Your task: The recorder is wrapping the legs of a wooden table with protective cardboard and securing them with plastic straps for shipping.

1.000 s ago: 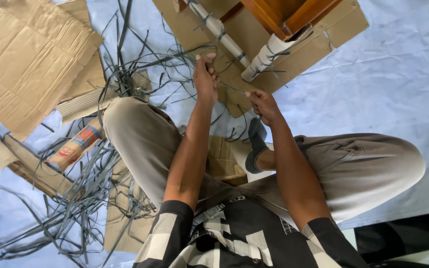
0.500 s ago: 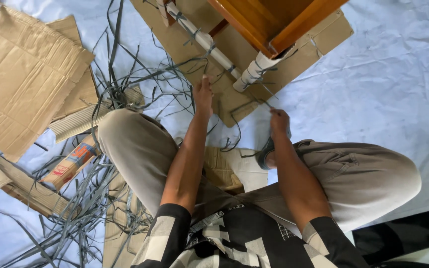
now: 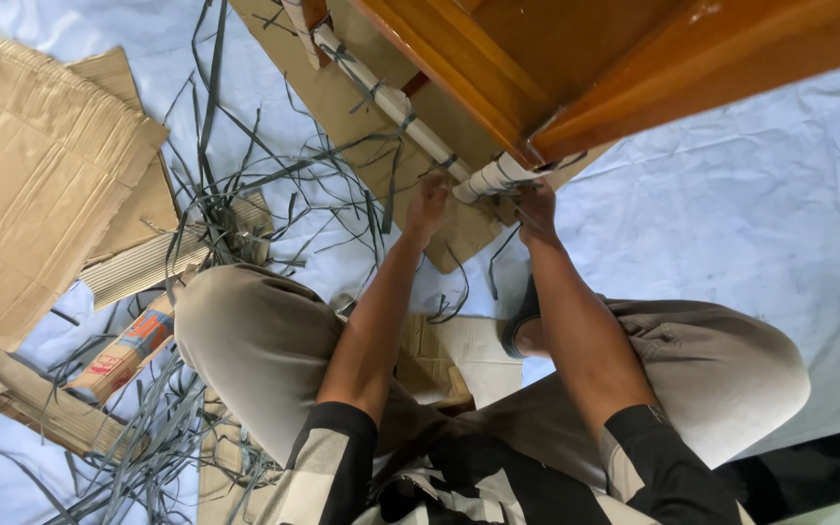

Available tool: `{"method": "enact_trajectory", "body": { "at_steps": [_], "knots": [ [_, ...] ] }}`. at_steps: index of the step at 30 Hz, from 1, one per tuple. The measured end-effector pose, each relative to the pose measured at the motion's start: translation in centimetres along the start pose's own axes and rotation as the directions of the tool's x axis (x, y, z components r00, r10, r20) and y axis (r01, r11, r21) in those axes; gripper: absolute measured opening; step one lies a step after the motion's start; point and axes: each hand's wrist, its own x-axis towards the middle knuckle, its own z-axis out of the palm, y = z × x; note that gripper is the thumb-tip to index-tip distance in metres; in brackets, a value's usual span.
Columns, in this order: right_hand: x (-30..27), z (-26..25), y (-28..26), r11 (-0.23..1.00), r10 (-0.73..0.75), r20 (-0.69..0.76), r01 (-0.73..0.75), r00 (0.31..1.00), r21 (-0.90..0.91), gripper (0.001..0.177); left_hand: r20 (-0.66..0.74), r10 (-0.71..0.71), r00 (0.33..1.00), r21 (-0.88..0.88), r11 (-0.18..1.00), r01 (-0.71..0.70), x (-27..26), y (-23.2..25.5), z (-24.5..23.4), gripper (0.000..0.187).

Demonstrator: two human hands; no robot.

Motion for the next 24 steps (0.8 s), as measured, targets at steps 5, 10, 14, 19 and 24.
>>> {"method": "enact_trajectory", "body": {
  "at_steps": [5, 10, 14, 19, 24],
  "knots": [
    [2.1, 2.7, -1.7, 0.997, -0.077, 0.059, 0.077, 0.995, -0.003, 0.019, 0.143, 0.014, 0.99, -0.008, 1.0, -0.013, 1.7, -1.2, 1.5, 0.056],
    [2.2, 3.0, -3.1, 0.988, -0.157, 0.12, 0.157, 0.98, 0.006, 0.02, 0.213, 0.157, 0.964, -0.387, 0.92, -0.064, 6.1, -7.7, 5.1, 0.071],
    [1.8, 2.3, -3.8, 0.973, -0.23, 0.171, 0.231, 0.958, 0.018, 0.022, 0.282, 0.166, 0.945, -0.604, 0.796, 0.04, 9.5, -12.1, 7.6, 0.08],
    [1.7, 2.0, -3.9, 0.954, -0.298, 0.213, 0.297, 0.931, 0.035, 0.023, 0.294, 0.074, 0.953, -0.655, 0.741, 0.145, 3.2, -1.5, 3.0, 0.066],
    [1.3, 2.4, -4.0, 0.939, -0.343, 0.25, 0.341, 0.905, 0.053, 0.024, 0.239, 0.146, 0.96, -0.551, 0.834, 0.01, 5.2, -5.3, 4.0, 0.049]
  ]
}}
